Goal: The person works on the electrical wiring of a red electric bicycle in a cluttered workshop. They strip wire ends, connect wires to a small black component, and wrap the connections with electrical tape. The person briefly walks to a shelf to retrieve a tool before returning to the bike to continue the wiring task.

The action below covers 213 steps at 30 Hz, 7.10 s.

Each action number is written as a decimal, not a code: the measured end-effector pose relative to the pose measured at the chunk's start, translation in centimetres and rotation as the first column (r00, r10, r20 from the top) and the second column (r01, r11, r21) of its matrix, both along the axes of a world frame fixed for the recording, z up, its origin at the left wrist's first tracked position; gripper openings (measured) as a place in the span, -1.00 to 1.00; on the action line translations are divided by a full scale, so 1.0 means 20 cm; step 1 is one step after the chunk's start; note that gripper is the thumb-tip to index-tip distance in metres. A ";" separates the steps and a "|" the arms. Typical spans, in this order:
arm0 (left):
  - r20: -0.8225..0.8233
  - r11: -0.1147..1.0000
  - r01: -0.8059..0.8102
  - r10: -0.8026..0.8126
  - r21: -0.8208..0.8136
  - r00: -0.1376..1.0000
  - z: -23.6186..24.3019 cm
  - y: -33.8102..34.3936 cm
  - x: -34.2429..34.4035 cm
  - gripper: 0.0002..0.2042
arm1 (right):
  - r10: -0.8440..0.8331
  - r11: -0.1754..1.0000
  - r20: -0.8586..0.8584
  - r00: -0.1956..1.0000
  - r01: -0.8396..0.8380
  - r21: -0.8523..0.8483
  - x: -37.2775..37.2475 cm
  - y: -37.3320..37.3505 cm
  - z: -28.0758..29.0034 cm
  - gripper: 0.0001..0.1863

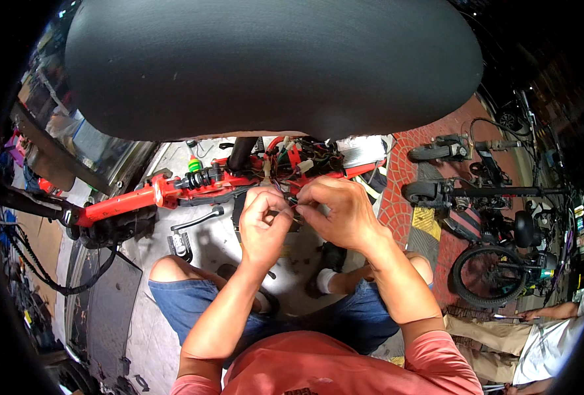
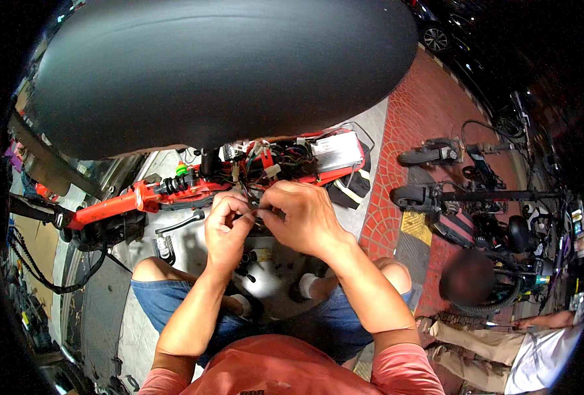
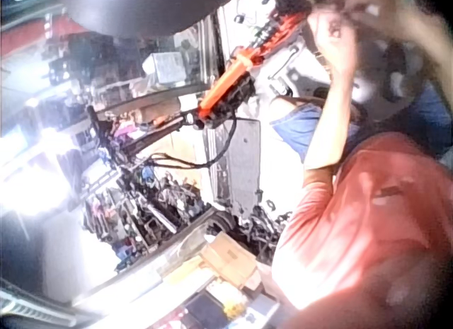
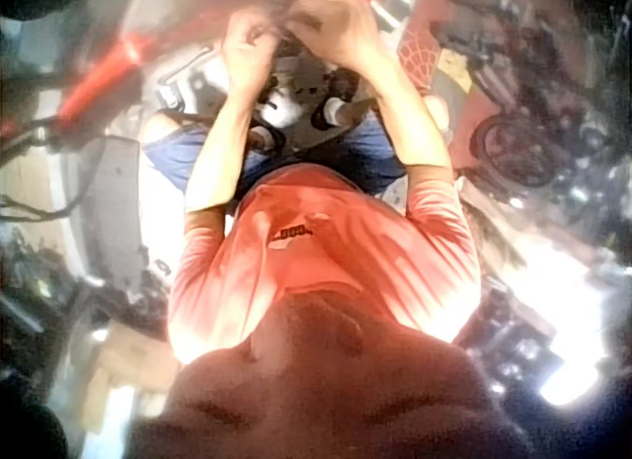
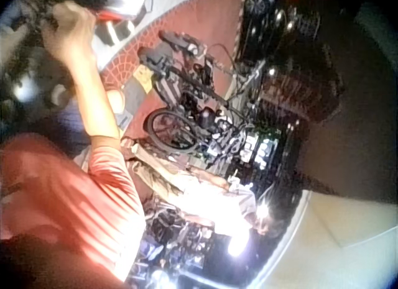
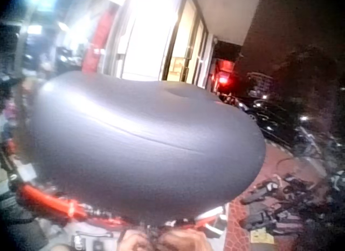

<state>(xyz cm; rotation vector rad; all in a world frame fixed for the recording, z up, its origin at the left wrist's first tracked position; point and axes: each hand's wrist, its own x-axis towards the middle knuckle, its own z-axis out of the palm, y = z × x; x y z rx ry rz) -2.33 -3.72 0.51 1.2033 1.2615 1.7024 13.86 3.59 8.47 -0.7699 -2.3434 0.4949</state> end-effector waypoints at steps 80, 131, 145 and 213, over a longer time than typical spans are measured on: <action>0.562 0.715 0.671 -0.479 -0.196 0.674 -0.22 0.08 -0.08 -0.92 | 0.035 0.954 0.215 0.976 -0.097 0.285 0.07 -0.10 -0.17 -0.89; 0.545 0.783 0.603 -0.442 -0.155 0.713 -0.21 0.05 -0.08 -0.92 | -0.513 0.263 -0.190 0.837 -0.058 -0.963 0.01 -0.18 -0.27 -0.93; 0.609 0.699 0.705 -0.511 -0.115 0.606 -0.19 0.05 -0.13 -0.90 | -0.044 0.998 0.018 0.999 0.043 0.044 0.02 -0.16 -0.23 -0.94; 0.618 0.831 0.545 -0.372 -0.112 0.693 -0.25 -0.04 -0.06 -0.92 | -0.325 0.772 -0.106 0.940 0.199 -0.603 -0.01 -0.33 -0.30 -0.95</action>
